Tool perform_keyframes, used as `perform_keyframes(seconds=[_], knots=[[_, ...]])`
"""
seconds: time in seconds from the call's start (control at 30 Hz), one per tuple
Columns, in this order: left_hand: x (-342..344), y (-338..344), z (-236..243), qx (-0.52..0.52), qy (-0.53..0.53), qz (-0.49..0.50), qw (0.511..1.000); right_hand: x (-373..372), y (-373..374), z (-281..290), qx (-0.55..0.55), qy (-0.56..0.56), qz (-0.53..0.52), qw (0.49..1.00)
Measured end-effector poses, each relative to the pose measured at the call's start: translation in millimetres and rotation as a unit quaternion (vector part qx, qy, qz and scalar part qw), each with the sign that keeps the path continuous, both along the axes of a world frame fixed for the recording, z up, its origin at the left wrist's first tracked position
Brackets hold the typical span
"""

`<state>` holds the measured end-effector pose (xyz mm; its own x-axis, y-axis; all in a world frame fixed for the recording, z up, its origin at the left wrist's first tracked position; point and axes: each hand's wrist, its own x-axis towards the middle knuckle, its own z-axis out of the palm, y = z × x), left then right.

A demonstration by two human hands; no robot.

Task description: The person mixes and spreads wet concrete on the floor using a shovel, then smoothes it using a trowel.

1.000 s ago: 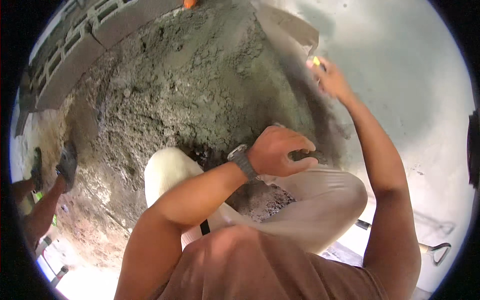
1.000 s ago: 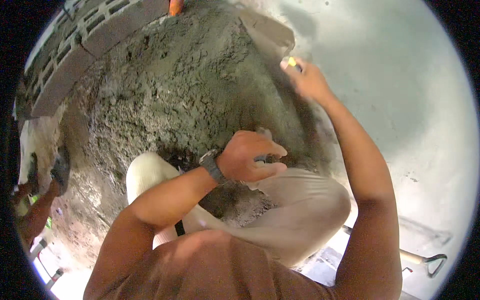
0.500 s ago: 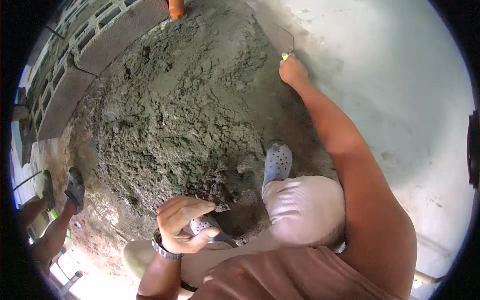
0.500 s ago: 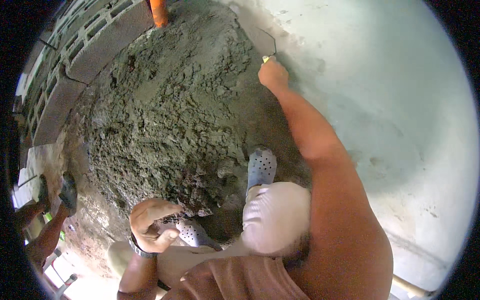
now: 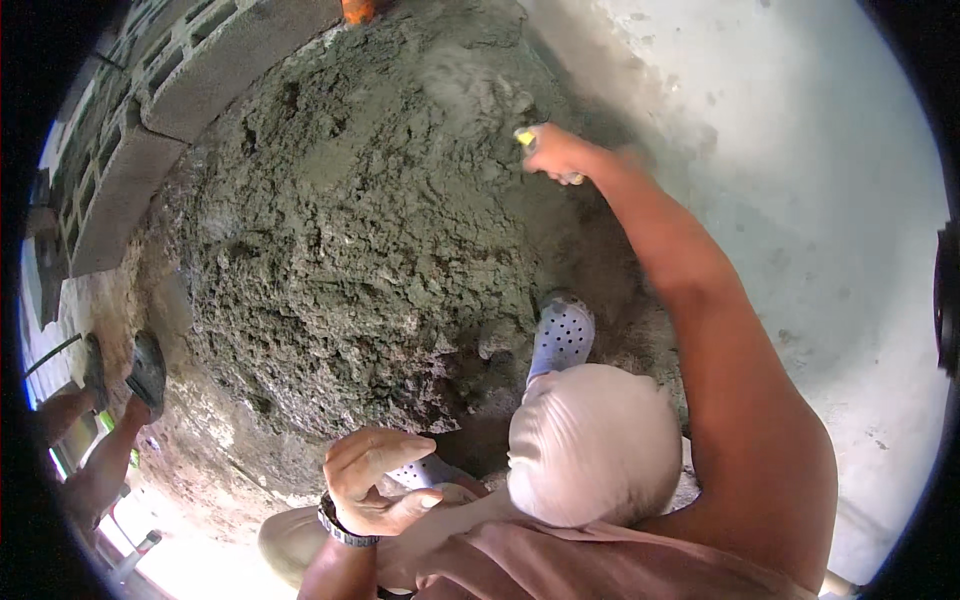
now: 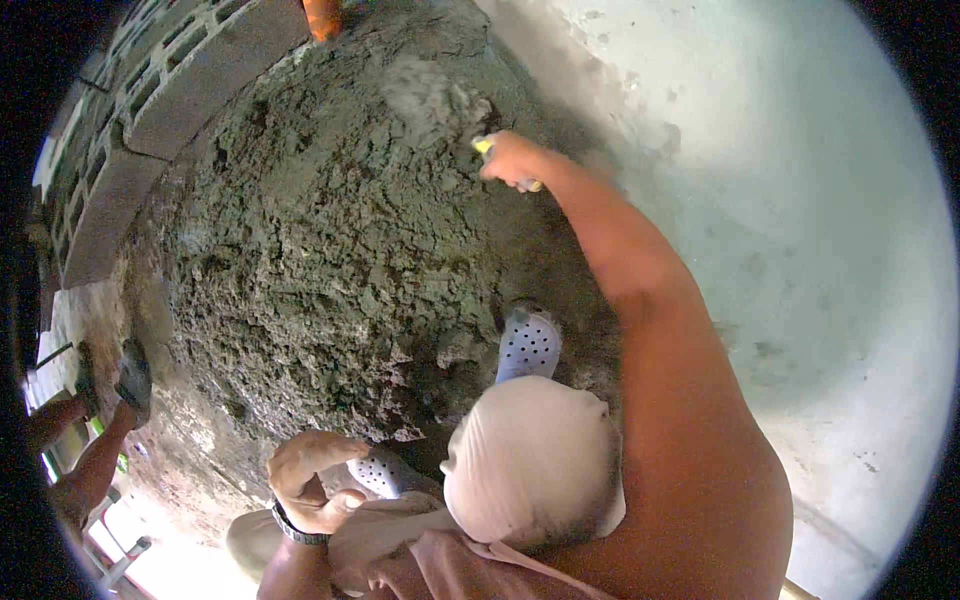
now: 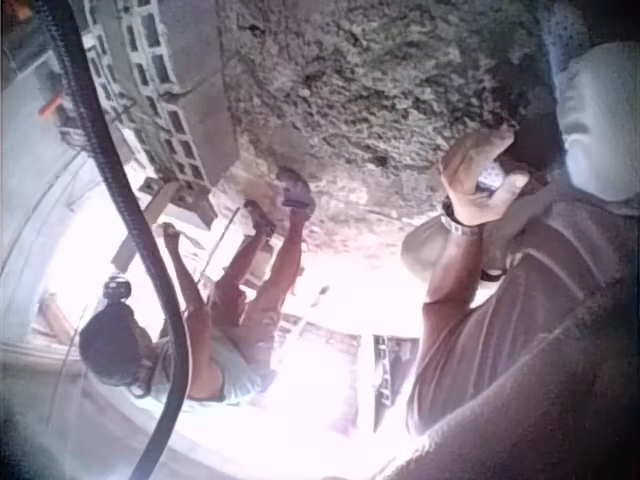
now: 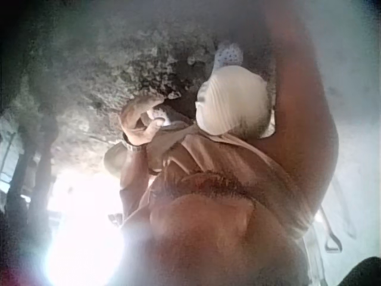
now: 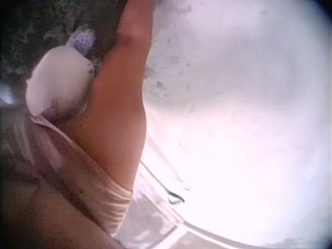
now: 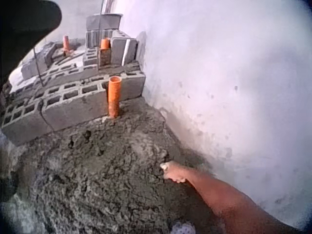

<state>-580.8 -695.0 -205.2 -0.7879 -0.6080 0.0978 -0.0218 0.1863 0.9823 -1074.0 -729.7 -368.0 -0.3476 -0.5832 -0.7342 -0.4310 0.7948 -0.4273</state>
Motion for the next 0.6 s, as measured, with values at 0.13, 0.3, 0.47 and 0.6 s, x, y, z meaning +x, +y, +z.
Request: perform_keyframes(seconds=[0.13,0.3,0.47,0.6], knots=[[-13,-6,-6,-0.02,-0.025,-0.025,0.999,52,1,29,-0.005,-0.004,0.128,0.992],[-39,-4,0,-0.018,0.012,-0.058,0.998,161,33,73,-0.189,0.131,0.291,0.929],[-57,6,-2,-0.006,0.05,-0.121,0.991,196,80,122,-0.22,0.106,0.318,0.916],[-47,9,-3,0.009,0.041,-0.126,0.991,139,95,130,-0.263,0.145,0.161,0.94]])
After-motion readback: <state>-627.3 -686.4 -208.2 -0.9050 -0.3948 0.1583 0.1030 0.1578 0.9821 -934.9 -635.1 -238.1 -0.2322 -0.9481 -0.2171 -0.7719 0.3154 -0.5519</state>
